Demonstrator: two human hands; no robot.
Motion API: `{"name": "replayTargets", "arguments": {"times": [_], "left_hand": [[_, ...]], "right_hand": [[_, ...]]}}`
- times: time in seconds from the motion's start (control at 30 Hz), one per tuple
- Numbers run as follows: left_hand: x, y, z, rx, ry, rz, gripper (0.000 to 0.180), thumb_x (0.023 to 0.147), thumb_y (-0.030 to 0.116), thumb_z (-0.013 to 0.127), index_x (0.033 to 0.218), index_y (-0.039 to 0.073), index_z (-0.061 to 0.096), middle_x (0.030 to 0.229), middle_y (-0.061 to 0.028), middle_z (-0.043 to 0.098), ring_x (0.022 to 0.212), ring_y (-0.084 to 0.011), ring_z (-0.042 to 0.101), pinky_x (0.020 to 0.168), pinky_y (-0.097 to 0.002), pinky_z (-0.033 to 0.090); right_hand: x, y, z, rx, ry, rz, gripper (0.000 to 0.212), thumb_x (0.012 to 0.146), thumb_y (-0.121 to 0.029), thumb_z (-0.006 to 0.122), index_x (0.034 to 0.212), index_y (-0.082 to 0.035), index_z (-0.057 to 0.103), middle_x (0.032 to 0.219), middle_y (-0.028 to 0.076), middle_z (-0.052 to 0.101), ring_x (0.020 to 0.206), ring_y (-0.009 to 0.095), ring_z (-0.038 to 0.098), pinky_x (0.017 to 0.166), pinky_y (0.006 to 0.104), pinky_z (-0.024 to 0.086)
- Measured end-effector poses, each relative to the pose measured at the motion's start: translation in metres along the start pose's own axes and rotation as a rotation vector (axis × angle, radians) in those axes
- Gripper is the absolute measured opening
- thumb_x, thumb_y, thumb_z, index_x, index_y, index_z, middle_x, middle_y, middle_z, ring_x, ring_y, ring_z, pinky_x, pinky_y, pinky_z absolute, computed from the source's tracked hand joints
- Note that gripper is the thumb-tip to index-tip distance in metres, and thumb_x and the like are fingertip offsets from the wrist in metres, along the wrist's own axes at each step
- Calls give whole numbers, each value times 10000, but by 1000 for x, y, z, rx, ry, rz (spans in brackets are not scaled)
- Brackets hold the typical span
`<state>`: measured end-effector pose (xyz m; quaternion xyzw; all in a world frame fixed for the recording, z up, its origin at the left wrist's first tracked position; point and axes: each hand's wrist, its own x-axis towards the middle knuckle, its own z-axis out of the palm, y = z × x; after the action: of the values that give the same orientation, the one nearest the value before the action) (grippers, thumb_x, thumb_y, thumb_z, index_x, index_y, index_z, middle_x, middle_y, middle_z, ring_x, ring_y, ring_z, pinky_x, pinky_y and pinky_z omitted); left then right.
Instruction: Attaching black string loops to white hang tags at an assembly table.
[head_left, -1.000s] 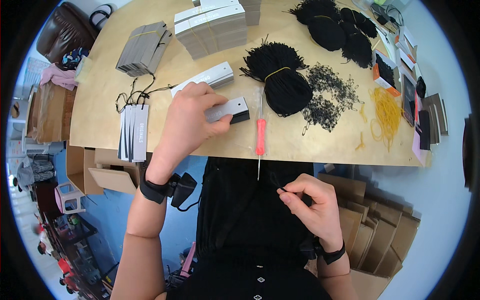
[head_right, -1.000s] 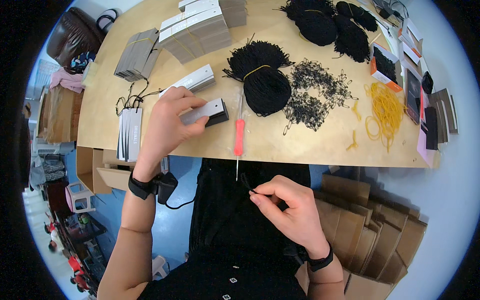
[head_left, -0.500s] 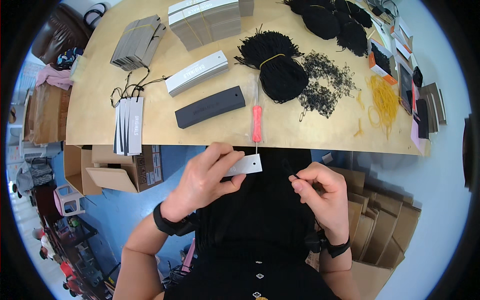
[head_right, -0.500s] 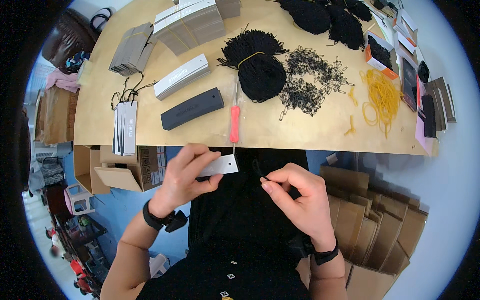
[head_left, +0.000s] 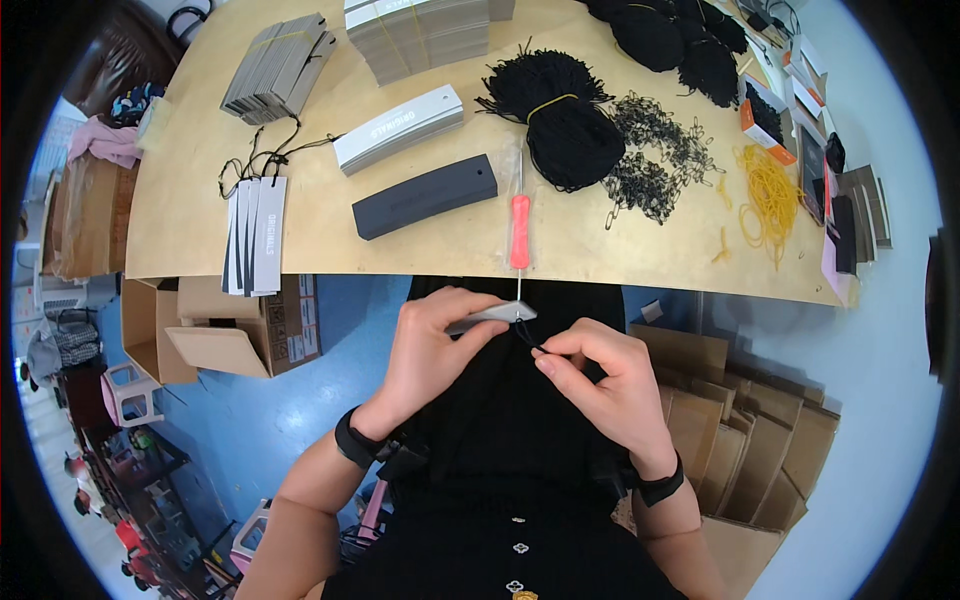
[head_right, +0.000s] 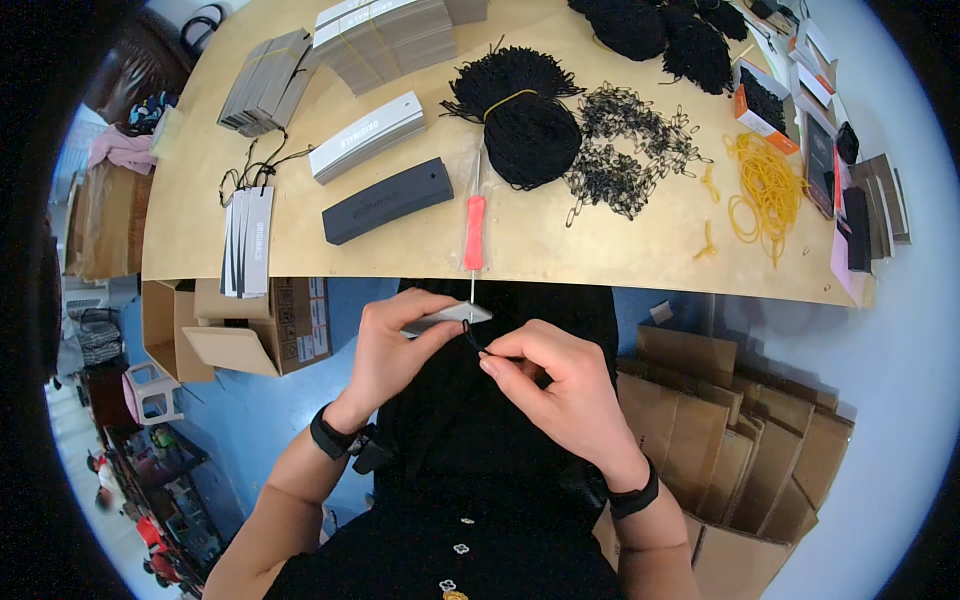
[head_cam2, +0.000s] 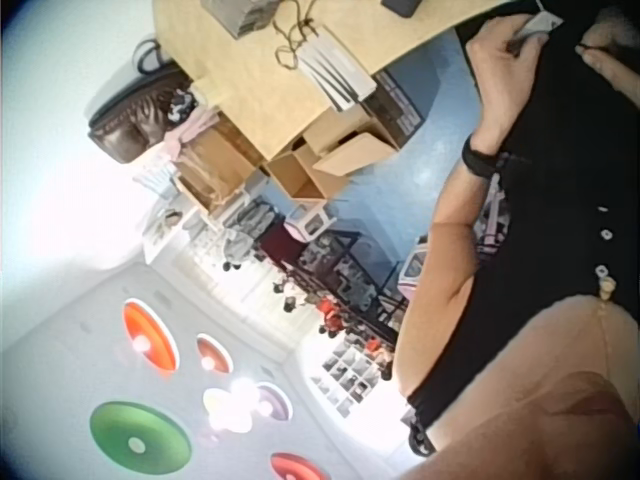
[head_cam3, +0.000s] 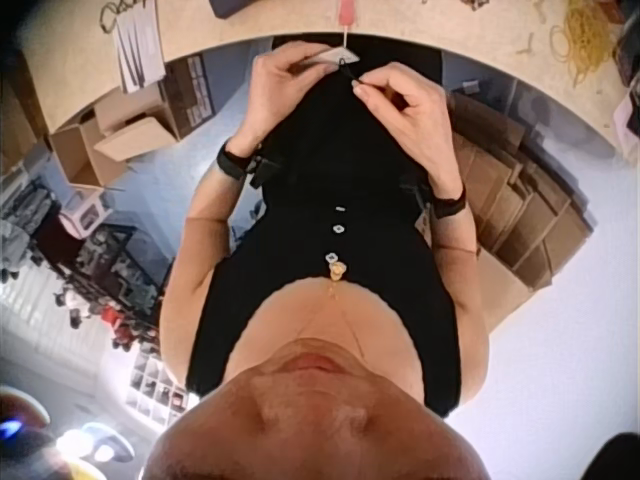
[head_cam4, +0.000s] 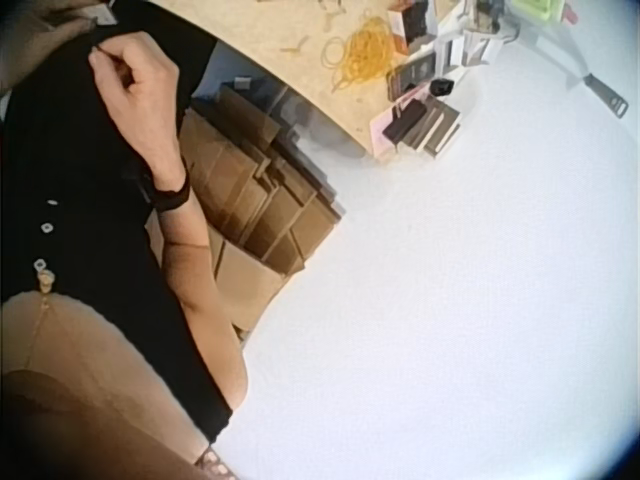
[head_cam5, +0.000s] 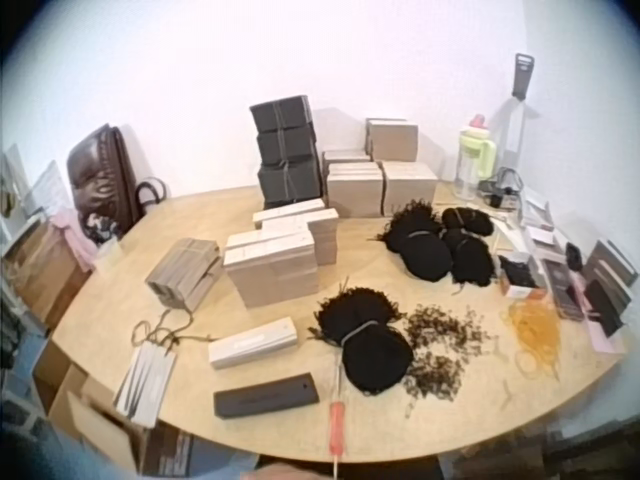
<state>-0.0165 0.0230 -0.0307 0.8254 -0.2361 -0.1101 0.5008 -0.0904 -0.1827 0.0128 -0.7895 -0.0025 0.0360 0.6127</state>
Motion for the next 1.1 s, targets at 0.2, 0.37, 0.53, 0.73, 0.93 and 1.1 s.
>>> {"name": "replayTargets", "arguments": {"times": [0.2,0.37,0.53,0.73,0.93,1.1], "left_hand": [[9,-1,0,-204,-16,-105,270,826,19,747,1093,19,709,963,-125,720,852,-204,687,763,-295,542],[5,-9,-5,-200,-185,-76,234,833,0,746,1063,-2,702,954,-64,694,874,-137,654,794,-248,496],[4,-11,2,-325,-115,-137,223,839,10,752,1056,-6,701,958,-52,697,882,-109,638,804,-240,489],[8,-10,3,-437,-122,-252,217,855,13,745,1067,-7,702,994,-32,706,924,-83,628,830,-233,494],[7,-18,2,-401,-138,-170,196,861,-5,722,1057,2,707,979,-52,706,914,-103,641,795,-252,504],[0,-19,-6,-283,-218,132,212,827,-40,711,1033,12,721,938,-90,681,855,-192,659,770,-284,516]], "right_hand": [[9,25,7,-95,28,71,101,892,-77,710,917,12,670,777,74,633,600,104,575,552,254,440],[-2,42,2,-134,11,275,109,887,-77,719,910,18,673,788,85,651,603,106,584,551,254,448],[-7,19,1,-20,14,110,86,888,-61,719,919,11,683,785,65,637,610,95,570,553,242,436],[8,15,6,-26,-34,-27,90,896,-70,713,923,11,684,781,56,635,623,80,571,555,236,437],[4,47,10,14,13,280,112,916,-117,707,937,-8,699,708,39,666,562,64,575,521,221,441],[-1,36,13,141,-109,362,146,929,-150,704,937,-5,705,702,40,691,544,60,615,488,204,457]]}}
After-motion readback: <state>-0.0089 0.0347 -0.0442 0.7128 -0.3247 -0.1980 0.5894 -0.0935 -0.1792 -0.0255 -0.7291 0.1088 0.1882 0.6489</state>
